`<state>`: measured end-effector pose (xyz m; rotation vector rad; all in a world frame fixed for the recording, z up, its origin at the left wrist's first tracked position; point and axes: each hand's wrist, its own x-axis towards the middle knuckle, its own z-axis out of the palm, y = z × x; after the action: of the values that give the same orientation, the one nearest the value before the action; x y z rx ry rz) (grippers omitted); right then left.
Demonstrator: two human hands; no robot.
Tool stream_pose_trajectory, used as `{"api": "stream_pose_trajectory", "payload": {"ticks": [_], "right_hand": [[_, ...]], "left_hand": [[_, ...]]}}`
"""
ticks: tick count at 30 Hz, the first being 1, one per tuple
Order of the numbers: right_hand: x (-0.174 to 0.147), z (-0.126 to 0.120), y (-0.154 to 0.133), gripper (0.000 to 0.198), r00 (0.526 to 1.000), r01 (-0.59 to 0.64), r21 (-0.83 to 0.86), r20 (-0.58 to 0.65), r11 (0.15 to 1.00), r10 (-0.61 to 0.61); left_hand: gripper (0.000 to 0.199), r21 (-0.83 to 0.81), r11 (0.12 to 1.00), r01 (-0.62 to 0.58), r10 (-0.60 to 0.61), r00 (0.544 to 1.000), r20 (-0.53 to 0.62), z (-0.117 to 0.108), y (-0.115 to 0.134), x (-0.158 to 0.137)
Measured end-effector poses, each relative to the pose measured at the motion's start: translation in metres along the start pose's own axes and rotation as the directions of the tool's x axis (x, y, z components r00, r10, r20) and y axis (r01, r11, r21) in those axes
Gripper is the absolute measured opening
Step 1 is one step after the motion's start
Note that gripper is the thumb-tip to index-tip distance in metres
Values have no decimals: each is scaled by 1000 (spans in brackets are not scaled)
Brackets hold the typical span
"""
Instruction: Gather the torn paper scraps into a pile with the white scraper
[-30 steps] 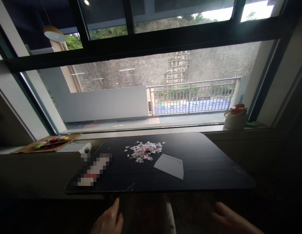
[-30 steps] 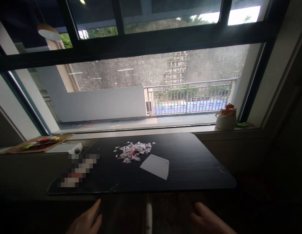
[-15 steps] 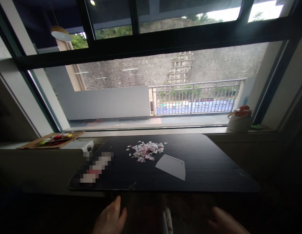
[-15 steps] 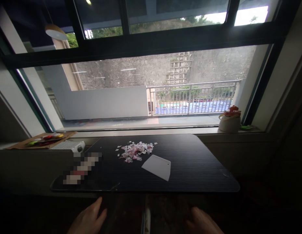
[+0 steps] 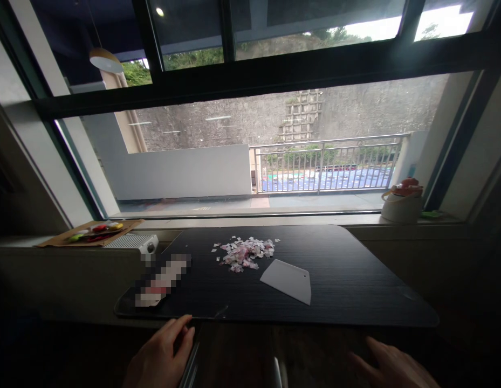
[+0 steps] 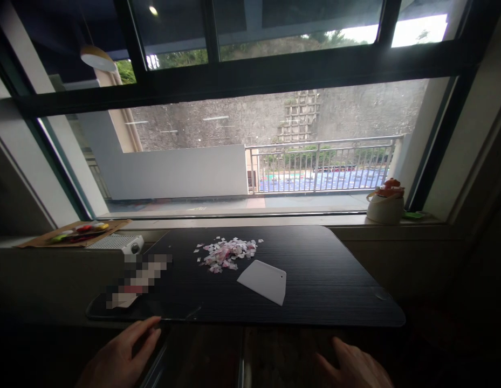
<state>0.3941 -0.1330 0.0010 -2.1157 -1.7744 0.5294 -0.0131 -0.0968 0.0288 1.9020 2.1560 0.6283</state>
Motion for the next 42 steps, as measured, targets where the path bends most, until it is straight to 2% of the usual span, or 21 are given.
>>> {"api": "stream_pose_trajectory", "payload": {"ticks": [2, 4, 7, 9, 12, 15, 18, 21, 24, 26, 27, 29, 31, 33, 35, 37, 40, 42], "right_hand": [[5, -19, -15, 29, 1000, -7, -49, -22, 999, 6], [16, -34, -35, 24, 997, -38, -93, -70, 995, 31], [44, -42, -67, 29, 986, 82, -127, -133, 989, -99], [63, -40, -83, 50, 976, 150, -132, -141, 980, -169], [82, -32, -99, 75, 968, 246, -134, -12, 960, -250], [86, -27, -105, 76, 967, 255, -154, 48, 955, -250], [87, -24, -105, 68, 968, 252, -149, 35, 956, -249], [94, -17, -100, 71, 966, 255, -133, -17, 958, -259], [113, -5, -87, 74, 948, 292, -24, -125, 956, -293], [129, 3, -76, 69, 943, 320, 158, -147, 934, -298], [136, 7, -70, 64, 954, 295, 290, -145, 910, -263], [147, 11, -60, 54, 974, 224, 570, -110, 790, -197], [152, 12, -53, 47, 988, 149, 763, -87, 629, -129], [151, 10, -51, 45, 995, 103, 857, -90, 505, -50], [148, 8, -52, 46, 994, 94, 889, -112, 448, 13], [146, 6, -55, 47, 991, 100, 877, -129, 471, 29], [149, 7, -60, 48, 987, 108, 814, -155, 570, 35], [152, 8, -62, 52, 986, 83, 828, -150, 555, 76]], "left_hand": [[36, -36, 993, -109, 102, 982, -157, -5, 4, 11], [33, -71, 972, -224, 201, 950, -238, -7, 13, 28], [33, -111, 935, -336, 290, 908, -303, 0, 26, 61], [32, -104, 931, -351, 301, 895, -328, 10, 29, 80], [29, -100, 934, -343, 288, 887, -360, 28, 26, 95], [25, -85, 933, -350, 295, 878, -378, 39, 22, 95], [24, -40, 932, -360, 323, 877, -357, 42, 23, 91], [24, -22, 935, -355, 327, 883, -336, 43, 27, 89], [23, -19, 937, -349, 324, 887, -328, 45, 28, 89], [24, -13, 936, -353, 329, 885, -328, 47, 27, 91], [24, -10, 935, -355, 332, 883, -331, 49, 26, 91], [24, -9, 932, -363, 338, 876, -345, 52, 26, 92], [23, -8, 927, -374, 345, 863, -368, 54, 25, 92], [22, -6, 919, -393, 360, 848, -389, 54, 24, 92], [21, -4, 910, -415, 379, 834, -401, 54, 23, 92], [21, -4, 902, -431, 394, 828, -398, 53, 23, 92], [21, -1, 902, -431, 397, 831, -389, 52, 23, 92], [21, 5, 906, -423, 393, 836, -383, 53, 23, 93]]}}
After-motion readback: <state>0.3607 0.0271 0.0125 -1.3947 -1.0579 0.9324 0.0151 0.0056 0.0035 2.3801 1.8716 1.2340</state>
